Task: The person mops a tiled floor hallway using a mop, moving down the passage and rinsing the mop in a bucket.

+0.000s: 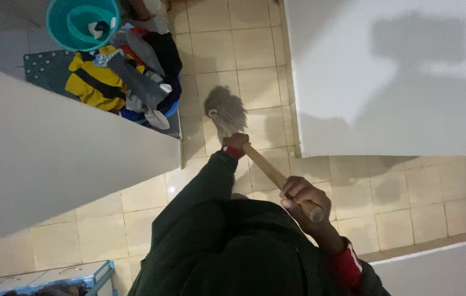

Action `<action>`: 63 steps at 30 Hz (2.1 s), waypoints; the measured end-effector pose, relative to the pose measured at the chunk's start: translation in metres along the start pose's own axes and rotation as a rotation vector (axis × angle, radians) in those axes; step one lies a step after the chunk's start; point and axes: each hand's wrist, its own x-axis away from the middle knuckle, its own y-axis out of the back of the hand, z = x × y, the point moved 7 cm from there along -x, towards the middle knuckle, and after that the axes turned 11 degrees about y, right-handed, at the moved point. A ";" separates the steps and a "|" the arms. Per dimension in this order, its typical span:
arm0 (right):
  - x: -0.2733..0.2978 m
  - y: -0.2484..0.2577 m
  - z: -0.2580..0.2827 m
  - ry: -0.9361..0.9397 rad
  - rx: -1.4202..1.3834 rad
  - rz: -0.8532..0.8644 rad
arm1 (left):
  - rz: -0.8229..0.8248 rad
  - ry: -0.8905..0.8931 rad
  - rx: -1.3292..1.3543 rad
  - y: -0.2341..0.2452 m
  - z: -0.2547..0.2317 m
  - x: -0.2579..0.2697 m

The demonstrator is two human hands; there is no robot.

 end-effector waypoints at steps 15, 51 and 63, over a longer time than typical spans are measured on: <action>-0.041 0.007 -0.020 0.117 0.003 -0.018 | 0.023 0.245 0.092 0.024 0.019 0.043; -0.210 0.089 -0.149 -0.170 -0.036 0.877 | -0.170 0.413 0.335 0.083 0.008 -0.186; -0.350 0.054 -0.297 -0.260 0.027 0.884 | -0.717 0.190 0.390 0.194 0.100 -0.360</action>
